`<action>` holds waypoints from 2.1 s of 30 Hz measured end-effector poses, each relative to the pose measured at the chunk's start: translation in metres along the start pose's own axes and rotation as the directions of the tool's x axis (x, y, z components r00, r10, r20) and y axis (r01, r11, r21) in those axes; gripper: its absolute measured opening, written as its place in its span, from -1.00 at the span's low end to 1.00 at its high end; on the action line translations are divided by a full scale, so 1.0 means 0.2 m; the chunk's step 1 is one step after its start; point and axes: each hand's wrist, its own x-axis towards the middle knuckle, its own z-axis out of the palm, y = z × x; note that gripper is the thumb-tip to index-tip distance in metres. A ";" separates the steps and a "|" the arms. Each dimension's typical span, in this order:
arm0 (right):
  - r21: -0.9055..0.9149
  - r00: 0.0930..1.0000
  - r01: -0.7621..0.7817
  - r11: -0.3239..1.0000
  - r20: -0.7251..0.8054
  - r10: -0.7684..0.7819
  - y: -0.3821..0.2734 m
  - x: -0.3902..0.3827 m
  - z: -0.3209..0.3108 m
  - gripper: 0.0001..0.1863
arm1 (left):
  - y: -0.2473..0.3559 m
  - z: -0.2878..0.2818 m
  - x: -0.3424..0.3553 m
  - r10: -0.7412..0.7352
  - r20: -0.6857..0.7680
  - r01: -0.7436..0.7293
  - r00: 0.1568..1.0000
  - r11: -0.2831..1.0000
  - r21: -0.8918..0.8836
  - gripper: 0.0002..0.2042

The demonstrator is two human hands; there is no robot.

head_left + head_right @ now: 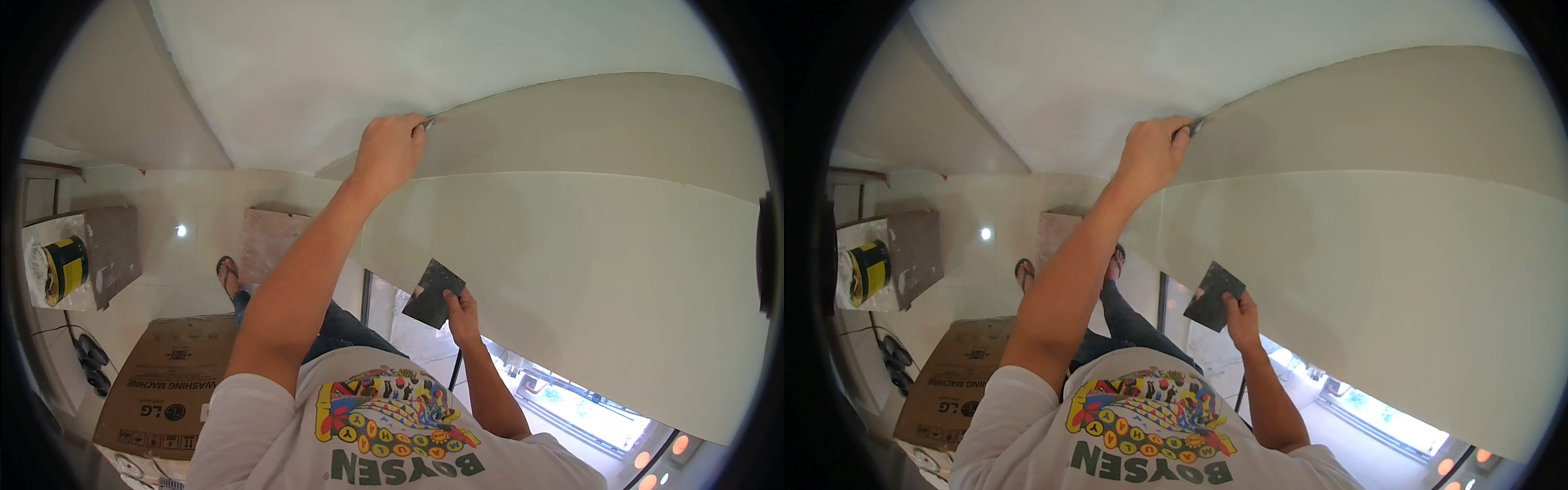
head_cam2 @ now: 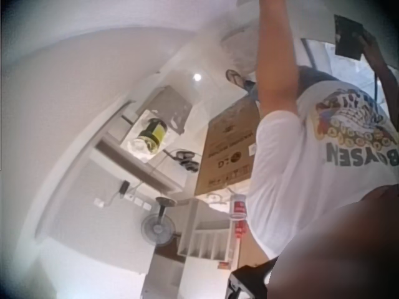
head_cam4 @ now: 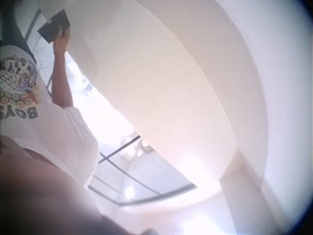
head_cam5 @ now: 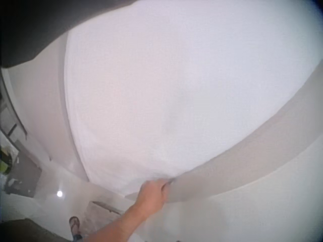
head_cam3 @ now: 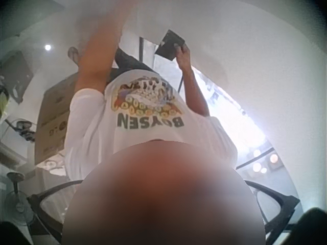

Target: The person applies wall compound to the ceiling and wall using a putty knife and a hawk. They repeatedly scoop compound from the hawk and spread it along the ceiling edge and wall corner, smoothing the surface.

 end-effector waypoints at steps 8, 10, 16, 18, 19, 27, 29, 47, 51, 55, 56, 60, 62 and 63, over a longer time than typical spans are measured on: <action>0.019 0.999 0.041 0.999 -0.012 -0.041 -0.03 -0.01 0.03 -0.71 | 0.19 -0.10 0.02 -0.017 0.083 0.024 0.996 0.996 -0.090 -0.77; 0.102 1.000 -0.012 0.995 -0.005 0.013 -0.06 -0.02 0.03 -0.71 | 0.17 -0.15 -0.02 0.015 0.018 -0.012 1.000 0.989 -0.145 -0.76; 0.557 0.990 -0.136 0.819 0.055 0.127 -0.24 -0.09 0.07 -0.66 | -0.19 -0.31 -0.45 -0.486 0.098 0.369 0.868 0.501 -0.783 -0.72; 0.697 0.986 -0.147 0.702 0.162 0.046 -0.33 -0.11 0.13 -0.65 | -0.28 -0.33 -0.69 -0.582 0.178 0.533 0.794 0.525 -0.664 -0.74; 0.707 0.983 -0.159 0.690 0.179 0.043 -0.37 -0.10 0.15 -0.64 | -0.29 -0.30 -0.79 -0.543 0.178 0.500 0.820 0.531 -0.683 -0.74; 0.785 0.731 -0.360 0.504 0.573 -0.371 -0.80 0.05 0.42 -0.64 | -0.03 -0.25 -1.13 -0.491 -0.178 0.372 0.853 0.810 -0.454 -0.65; 0.790 0.667 -0.384 0.478 0.595 -0.449 -0.90 0.04 0.50 -0.69 | 0.07 -0.28 -1.15 -0.395 -0.250 0.272 0.884 0.870 -0.412 -0.69; 0.634 0.255 0.230 0.738 0.693 -0.675 -1.41 -0.48 0.70 -0.73 | 0.82 -0.56 -1.12 -0.468 -0.694 -0.317 0.546 0.652 -0.689 -0.60; 0.682 0.115 0.111 0.722 0.713 -0.691 -1.65 -0.46 0.78 -0.59 | 0.82 -0.64 -1.01 -0.452 -0.709 -0.390 0.541 0.613 -0.688 -0.61; 0.836 -0.073 0.107 0.538 0.547 -0.834 -1.86 -0.45 0.81 -0.63 | 0.85 -0.84 -0.90 -0.219 -0.704 -0.496 0.675 0.572 -0.653 -0.60; 0.835 -0.104 0.104 0.540 0.549 -0.829 -1.92 -0.44 0.83 -0.66 | 0.86 -0.90 -0.85 -0.212 -0.700 -0.493 0.682 0.574 -0.654 -0.60; 0.827 -0.088 0.468 0.313 0.396 -0.914 -2.23 -0.40 0.91 -0.75 | 0.96 -1.10 -0.65 -0.138 -0.681 -0.488 0.719 0.599 -0.636 -0.63; 0.627 -0.070 0.773 -0.098 -0.068 -0.995 -2.43 -0.50 1.02 -0.80 | 1.08 -1.23 -0.55 -0.030 -0.674 -0.496 0.738 0.654 -0.571 -0.62; 0.780 0.016 0.626 0.022 0.015 -1.000 -2.54 -0.56 1.03 -0.80 | 1.18 -1.27 -0.53 0.039 -0.717 -0.582 0.696 0.615 -0.532 -0.61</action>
